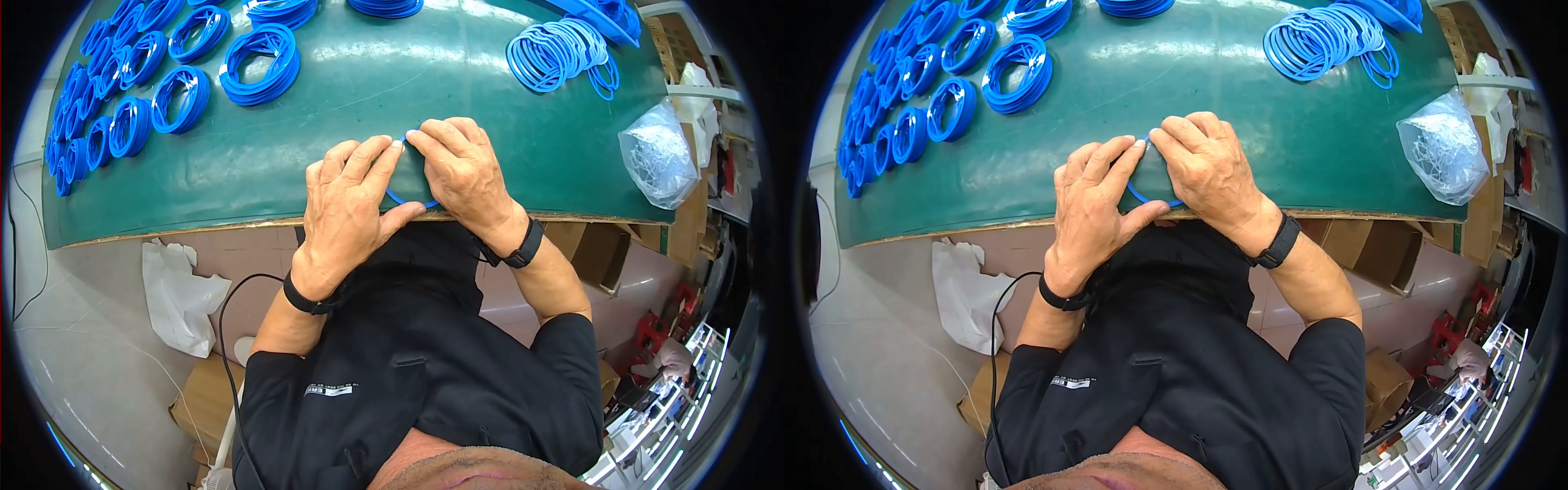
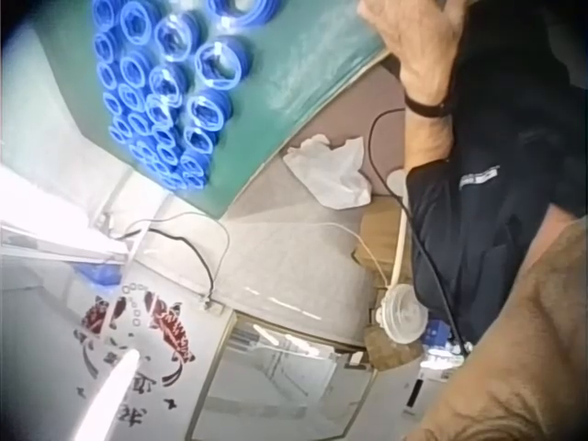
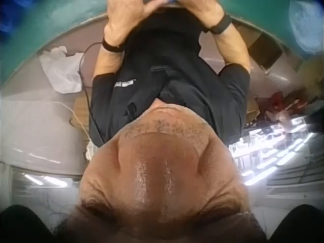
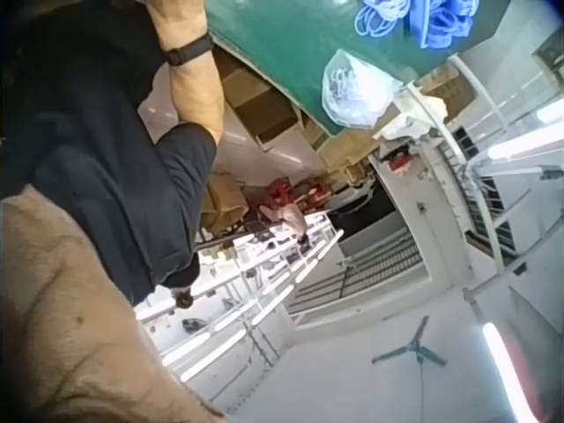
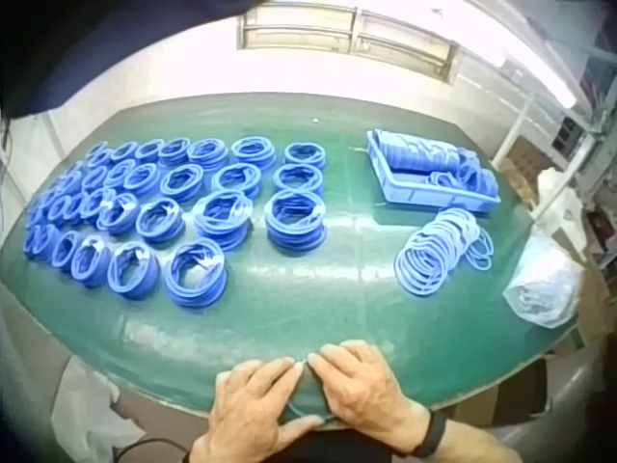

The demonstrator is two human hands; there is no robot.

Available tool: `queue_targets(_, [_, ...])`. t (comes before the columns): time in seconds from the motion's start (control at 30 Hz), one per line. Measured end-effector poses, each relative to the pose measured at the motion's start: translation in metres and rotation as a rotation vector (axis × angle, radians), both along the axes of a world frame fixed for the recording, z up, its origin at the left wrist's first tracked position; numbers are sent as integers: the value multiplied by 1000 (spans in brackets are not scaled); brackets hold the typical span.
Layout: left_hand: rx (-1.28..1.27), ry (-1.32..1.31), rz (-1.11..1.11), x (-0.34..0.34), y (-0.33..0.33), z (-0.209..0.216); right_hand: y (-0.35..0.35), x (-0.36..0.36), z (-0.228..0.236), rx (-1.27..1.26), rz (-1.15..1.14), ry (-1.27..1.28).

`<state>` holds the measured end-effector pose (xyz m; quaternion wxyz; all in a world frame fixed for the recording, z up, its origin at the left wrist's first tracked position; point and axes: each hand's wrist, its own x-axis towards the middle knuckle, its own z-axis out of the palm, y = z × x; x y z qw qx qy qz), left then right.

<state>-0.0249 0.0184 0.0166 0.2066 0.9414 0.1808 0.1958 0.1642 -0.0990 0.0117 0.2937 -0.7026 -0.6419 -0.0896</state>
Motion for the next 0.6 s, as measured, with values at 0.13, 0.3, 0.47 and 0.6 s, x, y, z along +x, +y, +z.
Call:
queue_targets(0.13, [2, 2, 2, -1, 0, 0, -1, 1, -2, 4, 3, 2])
queue_targets(0.3, [5, 5, 1, -1, 0, 0, 1, 0, -3, 7, -10, -14])
queue_targets(0.47, [7, -2, 4, 0, 0, -2, 0, -1, -2, -1, -6, 2])
queue_targets(0.6, [-5, -4, 4, 0, -1, -1, -2, -1, -1, -2, 0, 8])
